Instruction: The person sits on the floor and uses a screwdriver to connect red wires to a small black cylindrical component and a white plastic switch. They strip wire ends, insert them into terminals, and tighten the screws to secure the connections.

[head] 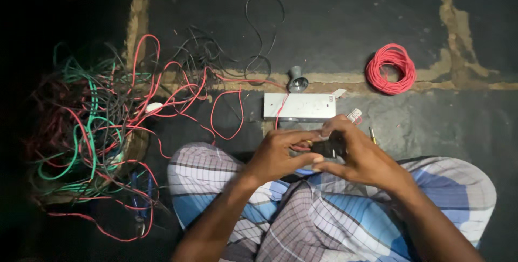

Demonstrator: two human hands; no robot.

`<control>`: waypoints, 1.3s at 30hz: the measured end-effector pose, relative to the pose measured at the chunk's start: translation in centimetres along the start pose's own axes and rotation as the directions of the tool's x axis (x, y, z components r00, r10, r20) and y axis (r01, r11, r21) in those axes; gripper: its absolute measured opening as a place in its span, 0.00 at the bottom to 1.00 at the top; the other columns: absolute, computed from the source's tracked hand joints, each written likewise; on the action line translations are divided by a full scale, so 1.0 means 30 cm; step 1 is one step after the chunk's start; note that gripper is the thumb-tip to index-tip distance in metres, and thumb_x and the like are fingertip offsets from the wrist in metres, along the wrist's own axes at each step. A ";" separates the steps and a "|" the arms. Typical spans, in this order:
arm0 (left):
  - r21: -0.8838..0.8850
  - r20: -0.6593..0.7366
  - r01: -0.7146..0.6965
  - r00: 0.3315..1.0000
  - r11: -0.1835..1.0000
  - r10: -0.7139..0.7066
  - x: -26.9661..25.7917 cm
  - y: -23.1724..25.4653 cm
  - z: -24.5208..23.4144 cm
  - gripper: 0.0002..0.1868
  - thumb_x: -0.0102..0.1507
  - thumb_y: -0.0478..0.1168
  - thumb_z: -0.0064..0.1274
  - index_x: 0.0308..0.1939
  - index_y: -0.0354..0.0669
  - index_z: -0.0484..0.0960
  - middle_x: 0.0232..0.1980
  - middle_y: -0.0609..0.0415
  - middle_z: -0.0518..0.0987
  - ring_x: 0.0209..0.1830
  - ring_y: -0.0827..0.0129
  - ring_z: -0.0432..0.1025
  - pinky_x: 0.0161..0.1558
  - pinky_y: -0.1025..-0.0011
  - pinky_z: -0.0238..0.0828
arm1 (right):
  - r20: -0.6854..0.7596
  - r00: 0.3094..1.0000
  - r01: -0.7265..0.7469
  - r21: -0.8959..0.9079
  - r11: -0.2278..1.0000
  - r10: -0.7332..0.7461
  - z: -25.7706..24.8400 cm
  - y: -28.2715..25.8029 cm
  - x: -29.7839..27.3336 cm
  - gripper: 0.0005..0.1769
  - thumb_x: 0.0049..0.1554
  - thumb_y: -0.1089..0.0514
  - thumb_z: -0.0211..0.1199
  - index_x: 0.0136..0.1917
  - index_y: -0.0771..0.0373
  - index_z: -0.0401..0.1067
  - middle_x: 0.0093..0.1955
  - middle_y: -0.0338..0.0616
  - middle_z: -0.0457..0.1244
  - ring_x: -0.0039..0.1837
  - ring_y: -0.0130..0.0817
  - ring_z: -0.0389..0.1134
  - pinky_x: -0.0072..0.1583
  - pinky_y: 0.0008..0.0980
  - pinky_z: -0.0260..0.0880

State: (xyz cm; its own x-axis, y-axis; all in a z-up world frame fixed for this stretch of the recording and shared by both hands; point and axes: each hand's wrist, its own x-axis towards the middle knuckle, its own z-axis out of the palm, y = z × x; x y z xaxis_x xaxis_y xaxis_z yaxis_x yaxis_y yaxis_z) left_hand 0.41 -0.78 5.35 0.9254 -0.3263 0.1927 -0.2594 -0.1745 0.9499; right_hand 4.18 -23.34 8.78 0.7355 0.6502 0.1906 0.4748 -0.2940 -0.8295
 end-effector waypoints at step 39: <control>0.108 -0.048 -0.202 0.977 0.973 0.208 -0.006 -0.041 -0.034 0.20 0.63 0.32 0.62 0.58 0.41 0.79 0.59 0.49 0.80 0.59 0.56 0.78 0.59 0.66 0.76 | 0.007 0.887 -0.412 0.463 0.785 0.462 0.146 0.318 -0.108 0.28 0.68 0.42 0.47 0.41 0.66 0.73 0.31 0.39 0.67 0.31 0.25 0.66 0.35 0.27 0.66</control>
State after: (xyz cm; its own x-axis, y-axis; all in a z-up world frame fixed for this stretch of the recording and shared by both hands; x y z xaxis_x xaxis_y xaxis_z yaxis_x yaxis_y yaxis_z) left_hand 0.84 0.44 4.38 0.8634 -0.3105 0.3977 -0.4691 -0.2040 0.8592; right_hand 4.20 -25.16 -2.04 0.8683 0.4457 -0.2176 -0.1544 -0.1739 -0.9726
